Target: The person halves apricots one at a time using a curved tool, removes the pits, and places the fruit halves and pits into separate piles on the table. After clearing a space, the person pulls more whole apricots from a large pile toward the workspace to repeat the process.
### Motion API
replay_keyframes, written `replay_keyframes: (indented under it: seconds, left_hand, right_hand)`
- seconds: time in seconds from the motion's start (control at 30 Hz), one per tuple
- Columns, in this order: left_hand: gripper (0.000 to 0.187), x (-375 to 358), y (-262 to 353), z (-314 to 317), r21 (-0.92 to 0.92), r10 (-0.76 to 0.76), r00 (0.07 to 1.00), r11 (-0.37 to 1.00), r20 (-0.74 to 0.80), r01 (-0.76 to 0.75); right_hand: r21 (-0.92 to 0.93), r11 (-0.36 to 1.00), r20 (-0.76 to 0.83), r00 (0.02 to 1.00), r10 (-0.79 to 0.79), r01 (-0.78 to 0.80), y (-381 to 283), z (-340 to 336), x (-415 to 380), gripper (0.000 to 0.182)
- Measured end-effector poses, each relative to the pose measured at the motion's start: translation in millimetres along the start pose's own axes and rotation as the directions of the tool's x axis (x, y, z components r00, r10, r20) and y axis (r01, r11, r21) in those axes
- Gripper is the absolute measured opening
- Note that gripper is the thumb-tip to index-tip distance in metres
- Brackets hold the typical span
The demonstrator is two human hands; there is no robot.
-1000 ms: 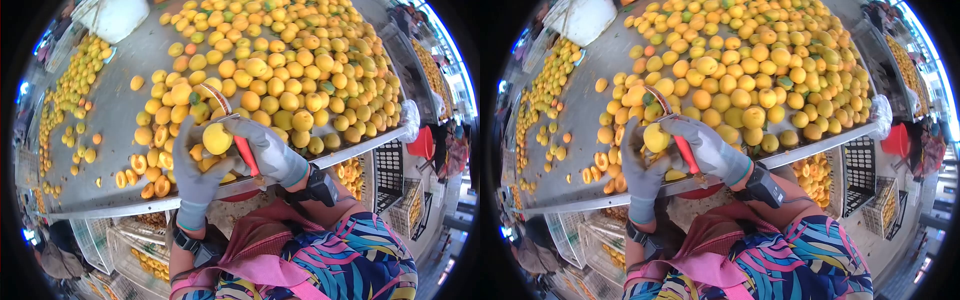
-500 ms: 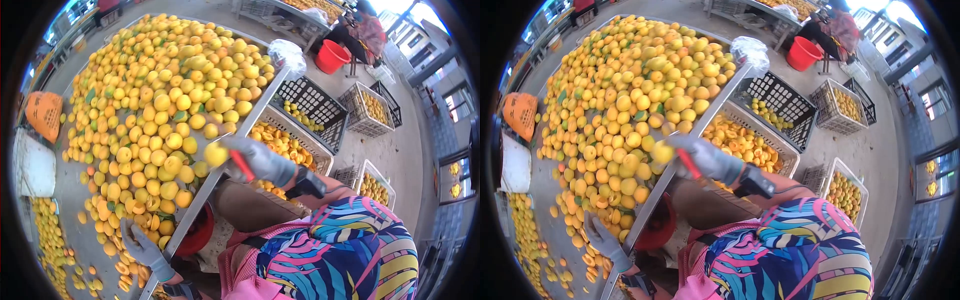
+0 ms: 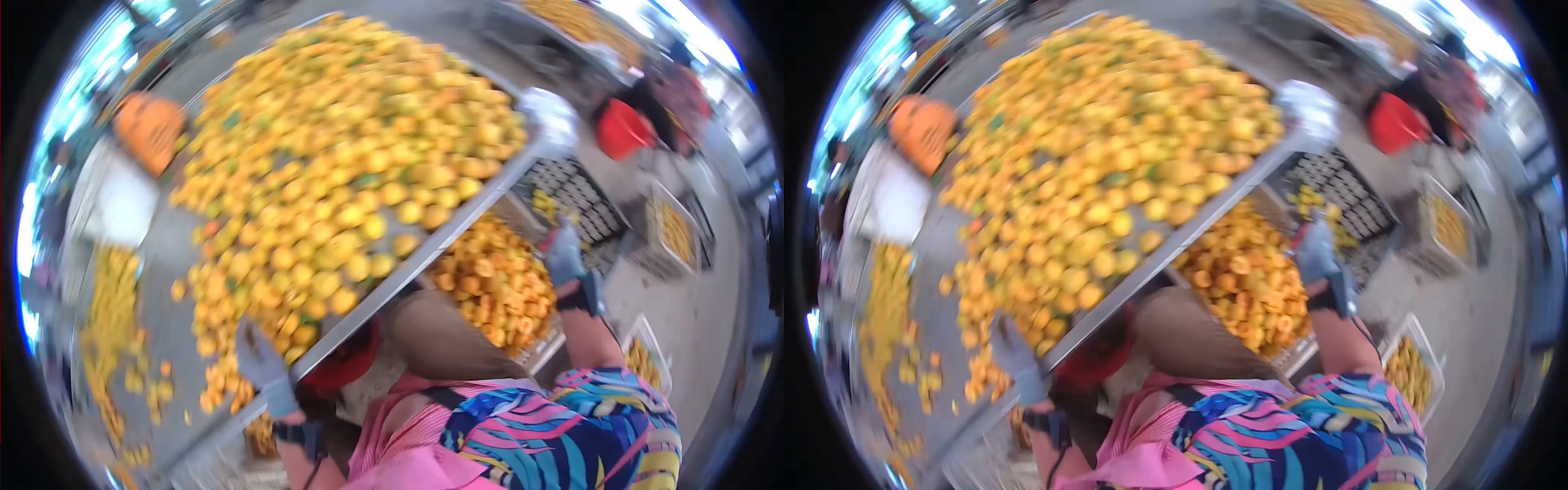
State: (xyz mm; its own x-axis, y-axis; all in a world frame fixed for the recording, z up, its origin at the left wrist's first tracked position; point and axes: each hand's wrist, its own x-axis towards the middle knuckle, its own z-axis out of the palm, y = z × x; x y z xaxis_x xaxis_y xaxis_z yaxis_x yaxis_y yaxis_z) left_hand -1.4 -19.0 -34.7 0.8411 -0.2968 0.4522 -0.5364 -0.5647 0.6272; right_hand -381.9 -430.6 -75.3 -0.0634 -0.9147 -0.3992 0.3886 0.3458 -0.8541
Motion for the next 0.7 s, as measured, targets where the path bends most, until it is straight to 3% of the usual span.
replay_keyframes:
  seconds: [0.03, 0.1, 0.17, 0.2, 0.27, 0.3, 0.37, 0.43, 0.47, 0.53, 0.57, 0.63, 0.67, 0.7]
  left_hand:
    - [0.029, -2.9, -5.1, -0.9, 0.003, -0.018, 1.000, 1.000, -0.023, 0.018]
    - [0.027, -5.0, -11.1, -7.1, -0.003, -0.009, 1.000, 1.000, -0.028, 0.009]
    - [0.027, -2.9, -7.8, -16.2, -0.067, -0.024, 0.999, 0.998, -0.023, 0.022]
    - [0.027, -1.3, -12.1, -22.6, -0.039, -0.041, 0.998, 0.998, -0.045, 0.039]
    - [0.026, 2.9, -18.3, -29.1, -0.183, -0.177, 0.983, 0.969, -0.052, 0.165]
    - [0.026, 6.4, -27.4, -30.5, -0.178, -0.187, 0.981, 0.969, -0.058, 0.174]
    - [0.027, 14.8, -52.0, -37.8, -0.199, -0.161, 0.978, 0.971, -0.130, 0.133]
    - [0.028, 29.8, -69.0, -48.2, -0.166, -0.152, 0.978, 0.978, -0.141, 0.128]
    - [0.030, 39.6, -74.5, -54.0, -0.034, -0.177, 0.973, 0.984, -0.145, 0.174]
    - [0.041, 60.5, -101.4, -62.9, 0.188, -0.213, 0.972, 0.955, -0.098, 0.229]
    - [0.041, 68.9, -108.7, -62.2, 0.195, -0.216, 0.972, 0.953, -0.096, 0.231]
    - [0.053, 84.9, -123.2, -59.3, 0.382, -0.269, 0.960, 0.881, -0.082, 0.279]
    - [0.053, 92.5, -135.2, -57.2, 0.388, -0.272, 0.959, 0.878, -0.079, 0.281]
    - [0.057, 100.1, -143.9, -55.1, 0.359, -0.348, 0.937, 0.880, 0.041, 0.311]
  right_hand:
    - [-0.090, 0.994, 0.025, 0.998, 0.061, -0.058, -8.2, 26.1, -21.3, 0.024]
    - [0.042, 0.999, 0.376, 0.926, 0.016, -0.034, -25.7, 86.2, -74.9, 0.025]
    - [-0.062, 0.990, 0.443, 0.892, -0.087, 0.127, -25.7, 128.9, -106.9, 0.030]
    - [-0.068, 0.992, 0.470, 0.881, -0.060, 0.104, -26.7, 147.1, -121.8, 0.030]
    - [-0.018, 0.995, 0.682, 0.729, -0.061, 0.100, -29.5, 178.3, -156.6, 0.035]
    - [-0.025, 0.995, 0.689, 0.723, -0.052, 0.095, -29.3, 193.2, -169.1, 0.035]
    - [0.014, 1.000, 0.838, 0.545, -0.003, -0.016, -23.5, 223.6, -193.2, 0.036]
    - [0.079, 0.955, 0.823, 0.521, -0.224, 0.285, -4.6, 248.1, -227.0, 0.037]
    - [0.060, 0.998, 0.879, 0.474, -0.054, 0.003, -3.3, 257.0, -237.7, 0.038]
    - [-0.088, 0.975, 0.868, 0.465, 0.175, -0.202, 14.9, 279.3, -259.6, 0.039]
    - [-0.166, 0.939, 0.859, 0.425, 0.287, -0.300, 28.2, 286.2, -265.4, 0.040]
    - [-0.319, 0.883, 0.830, 0.348, 0.435, -0.344, 54.0, 294.8, -279.7, 0.036]
    - [-0.322, 0.880, 0.828, 0.347, 0.441, -0.350, 68.3, 296.2, -280.5, 0.036]
    - [-0.372, 0.863, 0.829, 0.296, 0.475, -0.341, 84.1, 296.3, -280.1, 0.035]
